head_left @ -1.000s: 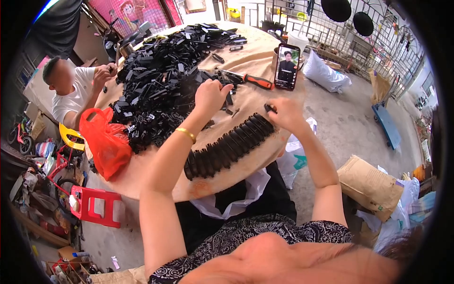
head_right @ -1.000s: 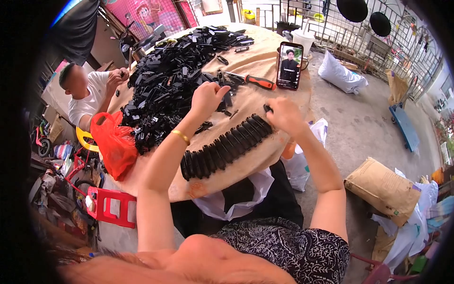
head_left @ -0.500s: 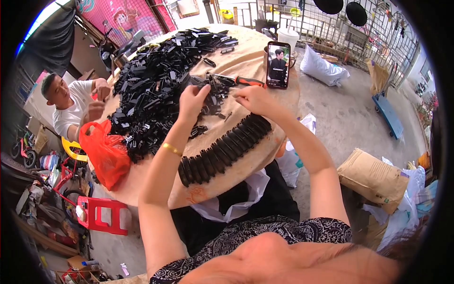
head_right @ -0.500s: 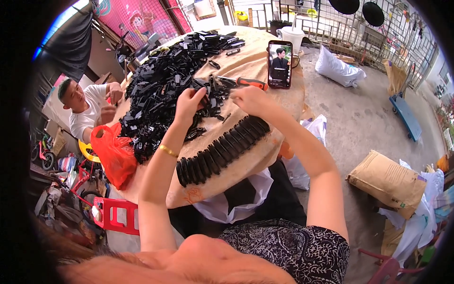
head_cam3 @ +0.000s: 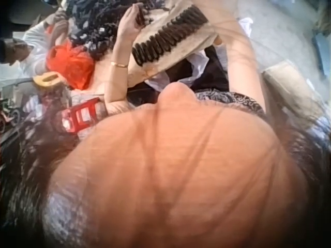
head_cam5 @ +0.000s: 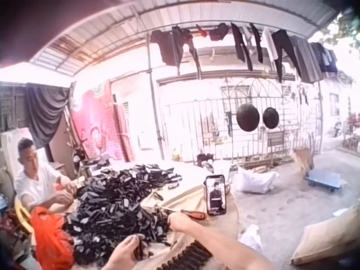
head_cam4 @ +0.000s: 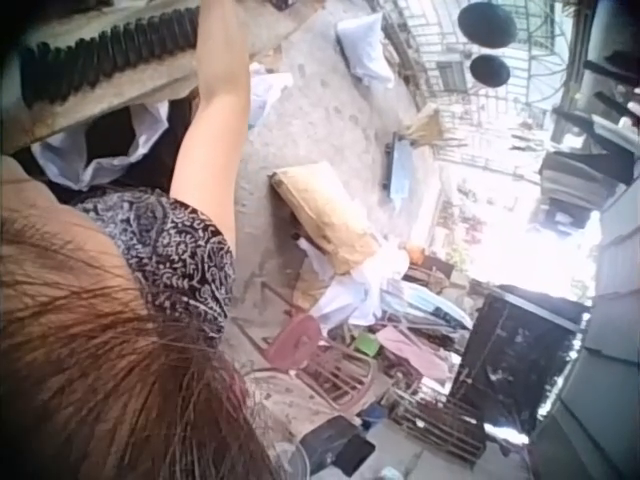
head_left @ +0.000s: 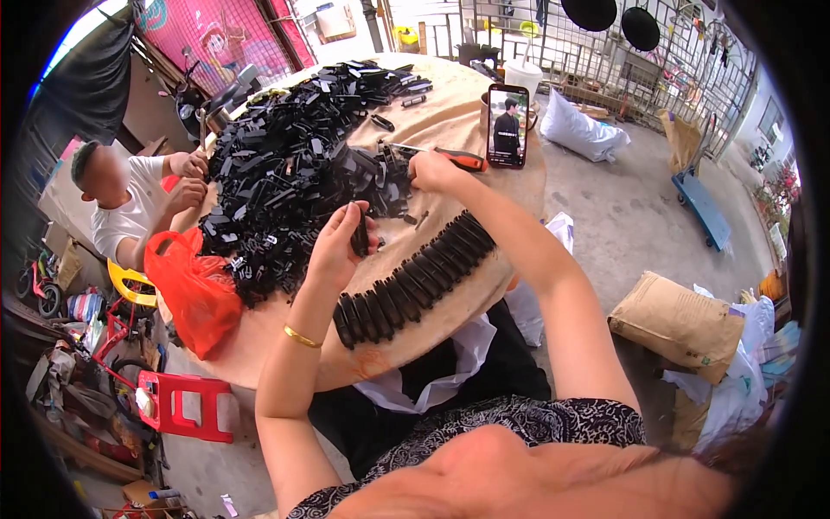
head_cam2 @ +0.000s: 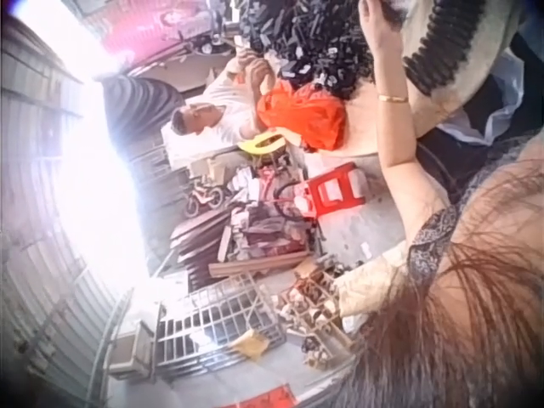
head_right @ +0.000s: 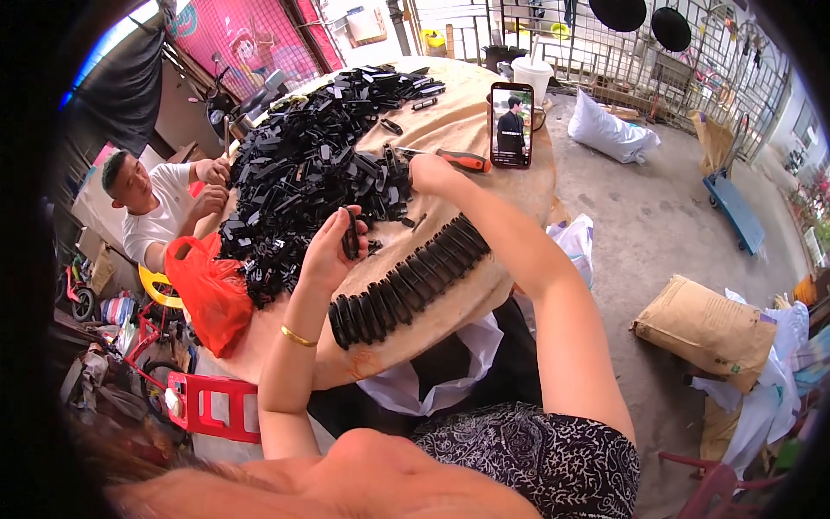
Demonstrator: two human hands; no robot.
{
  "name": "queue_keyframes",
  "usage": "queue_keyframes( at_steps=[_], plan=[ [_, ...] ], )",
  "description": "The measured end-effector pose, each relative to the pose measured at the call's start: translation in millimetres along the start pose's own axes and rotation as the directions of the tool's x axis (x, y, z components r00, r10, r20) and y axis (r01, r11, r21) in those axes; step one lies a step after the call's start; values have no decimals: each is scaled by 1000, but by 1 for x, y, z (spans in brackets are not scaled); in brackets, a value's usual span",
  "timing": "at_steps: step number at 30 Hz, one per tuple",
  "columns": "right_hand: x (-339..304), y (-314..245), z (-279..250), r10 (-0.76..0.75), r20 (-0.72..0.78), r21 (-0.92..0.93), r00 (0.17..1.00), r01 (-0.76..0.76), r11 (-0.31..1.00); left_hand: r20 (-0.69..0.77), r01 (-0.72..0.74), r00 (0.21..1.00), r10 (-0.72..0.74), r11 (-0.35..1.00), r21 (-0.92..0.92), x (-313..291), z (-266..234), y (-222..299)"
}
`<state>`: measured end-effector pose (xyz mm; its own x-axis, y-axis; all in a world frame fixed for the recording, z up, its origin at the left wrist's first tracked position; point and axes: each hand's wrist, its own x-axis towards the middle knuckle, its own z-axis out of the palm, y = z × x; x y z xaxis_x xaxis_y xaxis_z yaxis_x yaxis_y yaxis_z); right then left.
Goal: The person assembles plastic components by snapping small pieces onto them by hand, then arranges the assembled parts in a row on the table.
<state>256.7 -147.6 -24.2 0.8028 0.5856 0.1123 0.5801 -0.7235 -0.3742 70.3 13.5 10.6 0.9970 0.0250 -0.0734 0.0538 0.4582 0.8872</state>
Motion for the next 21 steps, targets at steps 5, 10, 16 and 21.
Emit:
queue_keyframes(
  at_steps=[5,10,16,21],
  plan=[
    [-9,-11,-1,-7,-41,-49,999,5,999,152,150,981,-117,962,-228,0,-12,-3],
    [-53,-38,-27,-36,-256,698,966,211,684,117,99,990,-82,983,-152,-3,2,-7],
    [-108,-91,-29,-155,-506,589,849,471,656,177,50,984,-17,981,-185,-6,0,-13],
    [-115,-99,-34,-349,-727,261,591,708,656,102,-30,994,44,990,-138,-14,13,-8]
  ],
)
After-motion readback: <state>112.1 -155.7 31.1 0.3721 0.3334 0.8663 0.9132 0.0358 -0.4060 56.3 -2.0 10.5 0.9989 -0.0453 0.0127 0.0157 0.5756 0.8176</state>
